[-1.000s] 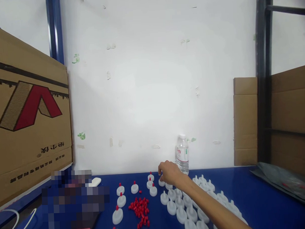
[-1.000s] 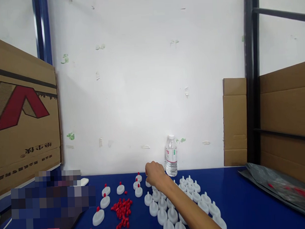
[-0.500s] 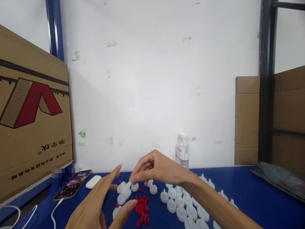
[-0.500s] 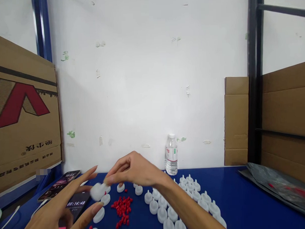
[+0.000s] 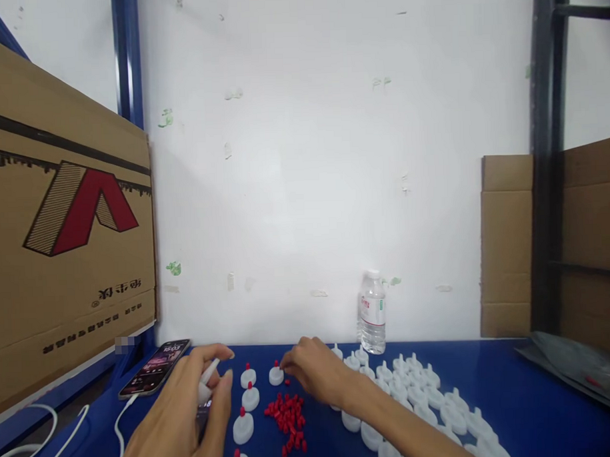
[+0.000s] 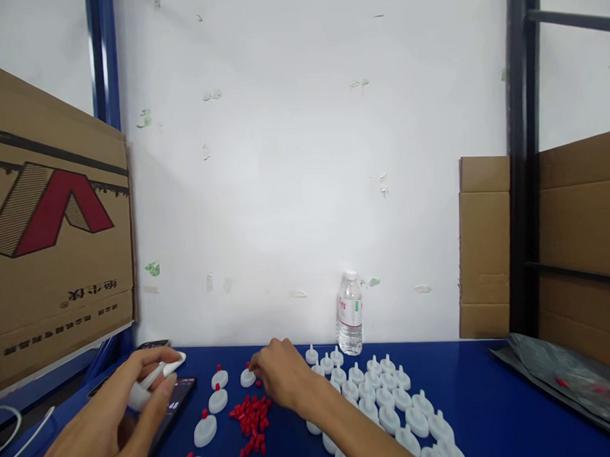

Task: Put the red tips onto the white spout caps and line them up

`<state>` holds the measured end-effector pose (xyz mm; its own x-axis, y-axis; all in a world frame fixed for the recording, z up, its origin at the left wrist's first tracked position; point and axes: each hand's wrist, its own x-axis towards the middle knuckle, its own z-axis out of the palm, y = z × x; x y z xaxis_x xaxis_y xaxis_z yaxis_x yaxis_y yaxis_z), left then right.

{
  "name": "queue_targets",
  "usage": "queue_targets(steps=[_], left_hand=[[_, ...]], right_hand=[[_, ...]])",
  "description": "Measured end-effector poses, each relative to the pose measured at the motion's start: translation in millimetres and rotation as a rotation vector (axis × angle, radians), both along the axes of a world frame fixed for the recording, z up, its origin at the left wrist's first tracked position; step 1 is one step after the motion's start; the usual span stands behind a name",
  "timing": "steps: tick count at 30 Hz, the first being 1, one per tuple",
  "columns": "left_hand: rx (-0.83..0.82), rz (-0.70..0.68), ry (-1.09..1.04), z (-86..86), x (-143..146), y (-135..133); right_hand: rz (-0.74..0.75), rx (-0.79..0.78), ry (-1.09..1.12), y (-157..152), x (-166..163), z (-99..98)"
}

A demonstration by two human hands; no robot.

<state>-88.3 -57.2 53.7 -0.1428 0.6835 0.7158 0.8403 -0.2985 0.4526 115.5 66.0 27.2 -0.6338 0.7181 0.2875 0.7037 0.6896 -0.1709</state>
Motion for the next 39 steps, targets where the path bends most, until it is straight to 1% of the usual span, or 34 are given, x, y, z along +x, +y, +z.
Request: queue_targets(steps=[3,6,8,11,14,16,18,21,25,29,32,34,37,39], left_hand=[[0.038,-0.072,0.072,-10.0,-7,7],[-0.026,-0.107,0.133,-18.1,-14,13],[-0.077,-0.115,0.16,-19.6,-16,15],[-0.149,-0.103,0.159,-17.2,-15,16],[-0.207,-0.137,0.161,-15.3,-12,15],[-0.205,-0.169,0.149,-16.5,-11,14],[-0.191,-0.177,0.119,-19.1,-11,14],[-0.211,-0.182,0.092,-22.0,-11,14],[-0.21,-0.18,0.094,-18.6,-10,14],[-0.189,-0.168,0.125,-11.8,-8,15],[-0.165,-0.184,0.123,-9.2,-8,15],[-0.148,-0.193,0.088,-8.7,-7,14],[-0.15,-0.185,0.021,-7.3,-4,11],[-0.158,-0.155,-0.033,-5.3,-1,9]], right_hand=[[0.038,0.044,-0.162,10,2,-19.5],[0.048,0.089,-0.251,14,2,-26.7],[0.045,0.111,-0.276,15,1,-27.8],[0.034,0.133,-0.288,16,-1,-29.5],[0.031,0.144,-0.297,17,-1,-33.1],[0.038,0.142,-0.311,18,-2,-35.1],[0.046,0.133,-0.326,20,-2,-35.5],[0.045,0.118,-0.332,20,-1,-32.8],[0.041,0.091,-0.31,19,0,-28.8],[0.045,0.046,-0.236,18,1,-26.9],[0.043,0.0,-0.116,16,3,-20.1],[0.049,-0.043,0.007,13,5,-9.8],[0.086,-0.111,0.199,3,7,13.8],[0.16,-0.227,0.427,-7,7,31.1]])
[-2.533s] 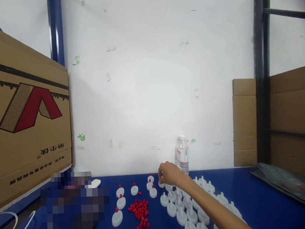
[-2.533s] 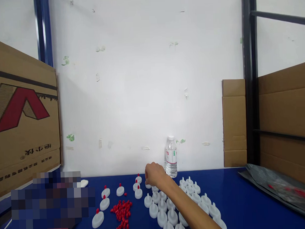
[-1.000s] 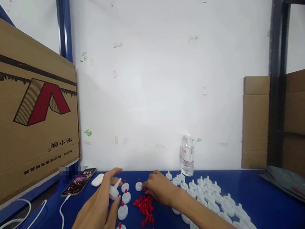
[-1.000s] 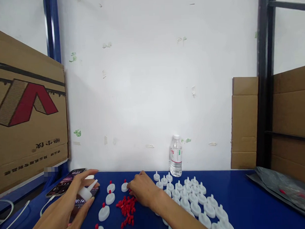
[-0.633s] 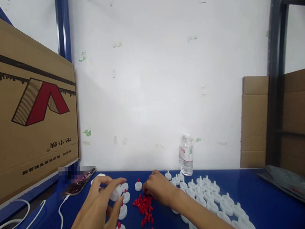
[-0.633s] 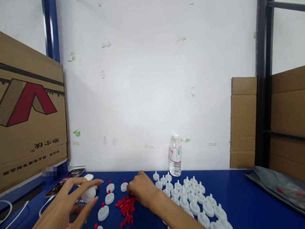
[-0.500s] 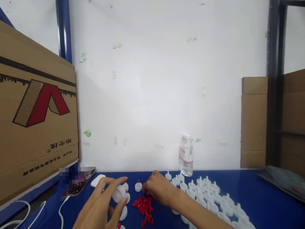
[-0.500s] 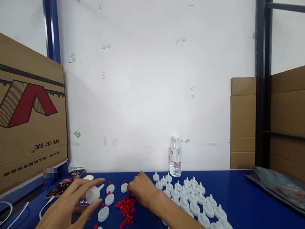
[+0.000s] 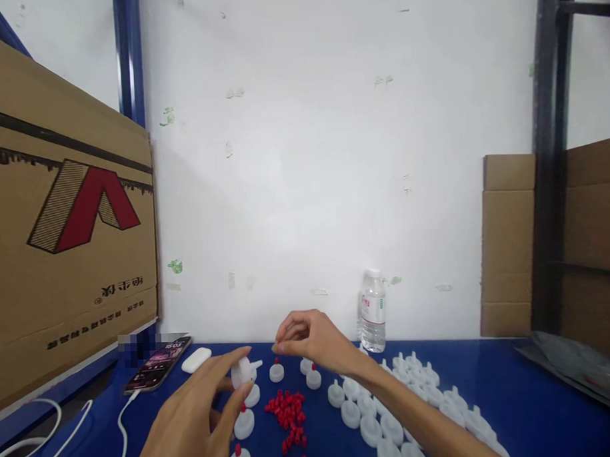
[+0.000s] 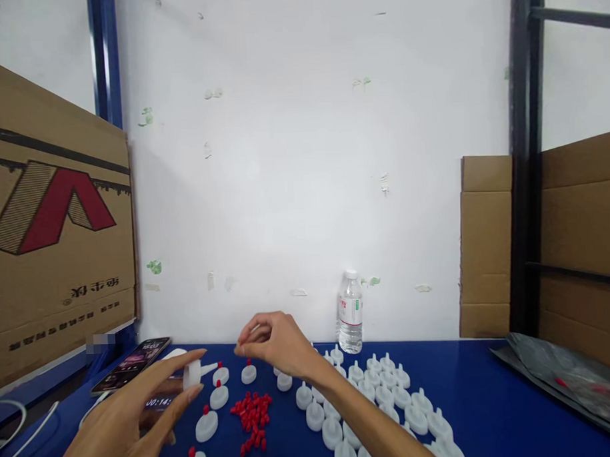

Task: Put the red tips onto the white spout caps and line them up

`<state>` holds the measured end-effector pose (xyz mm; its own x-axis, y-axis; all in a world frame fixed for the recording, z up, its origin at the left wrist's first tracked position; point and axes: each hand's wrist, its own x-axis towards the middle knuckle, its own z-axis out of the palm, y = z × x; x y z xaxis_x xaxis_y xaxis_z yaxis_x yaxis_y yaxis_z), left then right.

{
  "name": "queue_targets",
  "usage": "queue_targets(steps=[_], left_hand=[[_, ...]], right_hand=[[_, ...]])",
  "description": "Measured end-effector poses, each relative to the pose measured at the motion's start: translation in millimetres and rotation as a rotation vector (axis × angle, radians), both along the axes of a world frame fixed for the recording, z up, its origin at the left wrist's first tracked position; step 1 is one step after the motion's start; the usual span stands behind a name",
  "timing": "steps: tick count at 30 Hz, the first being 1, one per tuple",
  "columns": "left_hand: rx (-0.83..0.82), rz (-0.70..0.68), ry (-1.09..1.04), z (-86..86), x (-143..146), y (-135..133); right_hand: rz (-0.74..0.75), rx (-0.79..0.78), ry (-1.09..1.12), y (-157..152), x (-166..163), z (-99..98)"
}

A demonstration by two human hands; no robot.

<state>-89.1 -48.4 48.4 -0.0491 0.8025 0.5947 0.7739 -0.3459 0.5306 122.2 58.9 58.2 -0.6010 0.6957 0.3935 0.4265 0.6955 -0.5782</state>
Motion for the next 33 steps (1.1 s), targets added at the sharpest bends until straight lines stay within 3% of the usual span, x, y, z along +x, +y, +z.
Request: queue_targets(steps=[3,5,9,26,33], left_hand=[[-0.028,0.039,-0.072,3.6,3,-4],[-0.035,0.047,-0.094,5.1,4,-5],[0.043,0.042,-0.113,5.4,4,-6],[0.279,-0.027,-0.127,7.2,14,-12],[0.222,0.008,-0.197,5.4,14,-19]], right_hand=[[0.152,-0.251,0.425,-16,-4,19.2],[0.219,-0.348,0.55,-25,-9,25.0],[0.256,-0.415,0.573,-35,-14,27.1],[0.265,-0.369,0.518,-41,-6,36.5],[0.284,-0.395,0.487,-56,-5,47.6]])
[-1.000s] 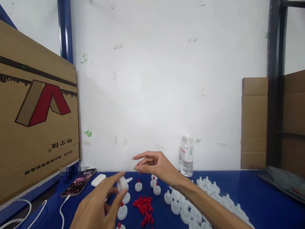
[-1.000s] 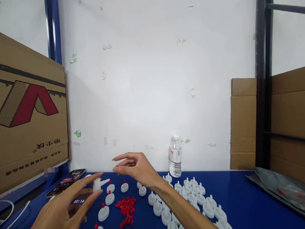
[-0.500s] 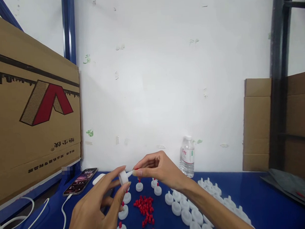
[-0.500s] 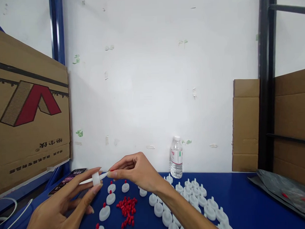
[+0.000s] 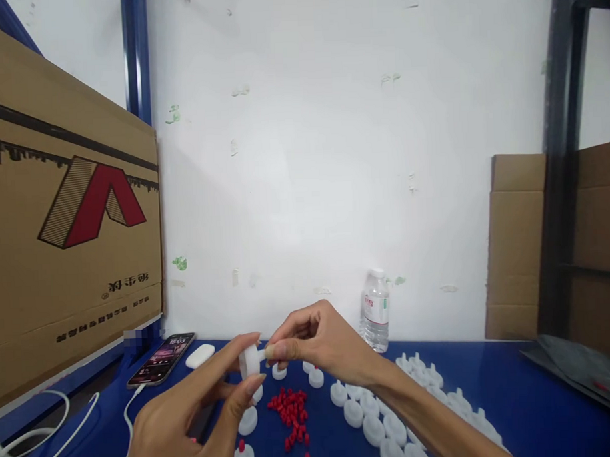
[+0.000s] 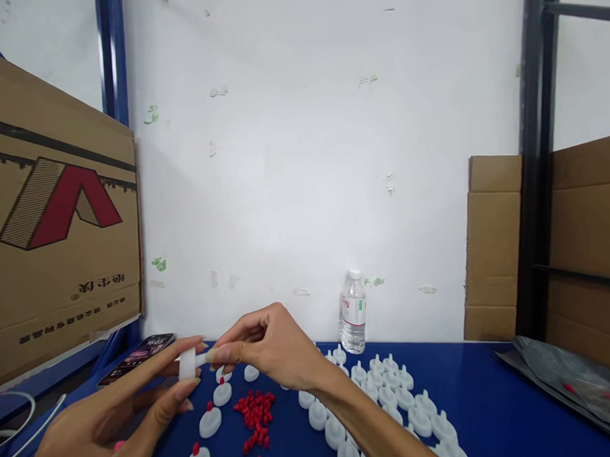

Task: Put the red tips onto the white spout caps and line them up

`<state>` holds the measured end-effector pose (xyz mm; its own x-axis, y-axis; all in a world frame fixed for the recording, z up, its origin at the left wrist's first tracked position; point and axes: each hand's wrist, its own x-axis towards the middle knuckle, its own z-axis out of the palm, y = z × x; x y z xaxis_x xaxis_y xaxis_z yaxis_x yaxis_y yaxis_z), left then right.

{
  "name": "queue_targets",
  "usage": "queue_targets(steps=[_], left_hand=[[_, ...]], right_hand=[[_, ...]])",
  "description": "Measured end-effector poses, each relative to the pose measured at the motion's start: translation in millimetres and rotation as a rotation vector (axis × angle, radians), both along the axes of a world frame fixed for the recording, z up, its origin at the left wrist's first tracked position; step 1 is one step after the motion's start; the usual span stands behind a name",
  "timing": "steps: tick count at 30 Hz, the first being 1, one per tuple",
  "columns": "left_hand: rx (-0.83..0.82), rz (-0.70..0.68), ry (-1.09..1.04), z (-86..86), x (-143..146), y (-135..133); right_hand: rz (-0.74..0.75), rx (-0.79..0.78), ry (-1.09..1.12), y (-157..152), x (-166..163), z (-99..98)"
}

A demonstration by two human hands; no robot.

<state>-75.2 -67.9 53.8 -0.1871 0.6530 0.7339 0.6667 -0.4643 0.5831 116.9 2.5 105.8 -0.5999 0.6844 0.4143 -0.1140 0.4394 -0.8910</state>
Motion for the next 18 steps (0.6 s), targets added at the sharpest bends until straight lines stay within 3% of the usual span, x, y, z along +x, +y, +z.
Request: queue_targets(steps=[7,11,14,18], left_hand=[[0.091,0.065,0.049,0.0,-1,0],[0.053,0.007,0.118,1.2,0,7],[-0.054,0.019,0.193,1.1,0,13],[-0.058,0.204,0.284,-1.9,-5,16]], right_hand=[[0.024,-0.079,0.067,-3,-9,-5.3],[0.006,-0.03,0.013,5,-1,-2.1],[-0.148,0.084,-0.18,26,11,-8.3],[-0.444,0.215,-0.467,62,16,-39.9]])
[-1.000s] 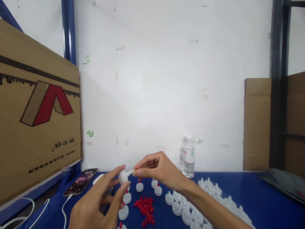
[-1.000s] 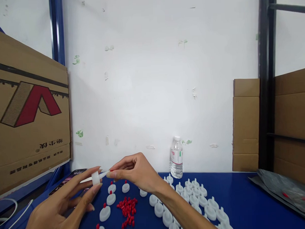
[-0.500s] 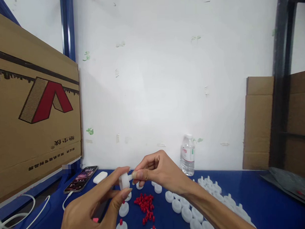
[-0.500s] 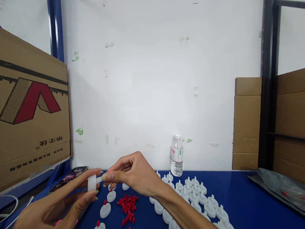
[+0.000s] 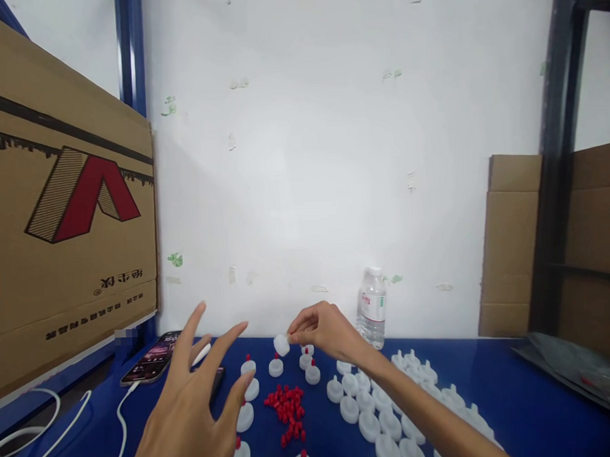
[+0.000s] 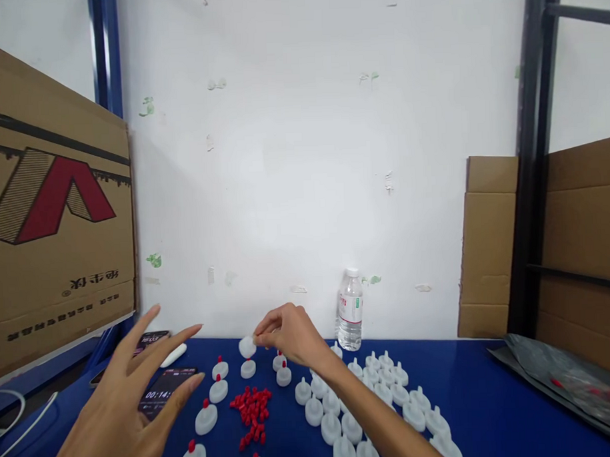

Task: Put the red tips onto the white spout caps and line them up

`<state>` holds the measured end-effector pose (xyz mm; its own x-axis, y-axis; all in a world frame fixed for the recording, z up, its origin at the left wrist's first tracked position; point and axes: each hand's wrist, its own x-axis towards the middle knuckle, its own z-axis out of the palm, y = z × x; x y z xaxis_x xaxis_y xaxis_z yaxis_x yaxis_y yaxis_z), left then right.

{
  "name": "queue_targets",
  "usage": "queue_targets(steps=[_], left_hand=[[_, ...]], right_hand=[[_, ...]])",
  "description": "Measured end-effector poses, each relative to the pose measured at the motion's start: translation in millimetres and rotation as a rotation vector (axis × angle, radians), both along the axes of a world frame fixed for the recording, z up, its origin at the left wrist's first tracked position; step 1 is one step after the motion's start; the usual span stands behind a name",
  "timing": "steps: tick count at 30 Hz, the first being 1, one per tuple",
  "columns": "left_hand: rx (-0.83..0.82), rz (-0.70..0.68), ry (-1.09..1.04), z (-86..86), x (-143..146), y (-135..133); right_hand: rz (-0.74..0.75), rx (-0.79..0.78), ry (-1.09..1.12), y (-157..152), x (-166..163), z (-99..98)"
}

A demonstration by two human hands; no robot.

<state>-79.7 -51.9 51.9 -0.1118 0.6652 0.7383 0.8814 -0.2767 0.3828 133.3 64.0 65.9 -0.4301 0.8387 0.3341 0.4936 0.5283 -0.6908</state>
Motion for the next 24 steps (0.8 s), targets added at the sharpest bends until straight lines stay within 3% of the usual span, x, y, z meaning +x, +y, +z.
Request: queue_targets(steps=[5,8,11,14,18,24], left_hand=[[-0.106,-0.058,0.109,-10.4,-7,1],[-0.078,-0.023,0.132,-16.0,-6,4],[-0.003,0.022,0.179,-18.2,-3,8],[0.075,-0.003,0.166,-19.8,2,10],[0.032,-0.043,0.124,-23.8,5,12],[-0.057,-0.147,0.192,-26.3,-7,16]], right_hand=[[-0.156,0.09,-0.215,15,-12,-45.4],[-0.19,0.093,-0.333,15,-17,-55.6],[-0.214,0.089,-0.414,15,-11,-46.5],[-0.29,0.087,-0.485,15,7,-23.3],[-0.341,-0.021,-0.622,10,31,0.9],[-0.153,-0.242,-0.71,14,33,-9.7]])
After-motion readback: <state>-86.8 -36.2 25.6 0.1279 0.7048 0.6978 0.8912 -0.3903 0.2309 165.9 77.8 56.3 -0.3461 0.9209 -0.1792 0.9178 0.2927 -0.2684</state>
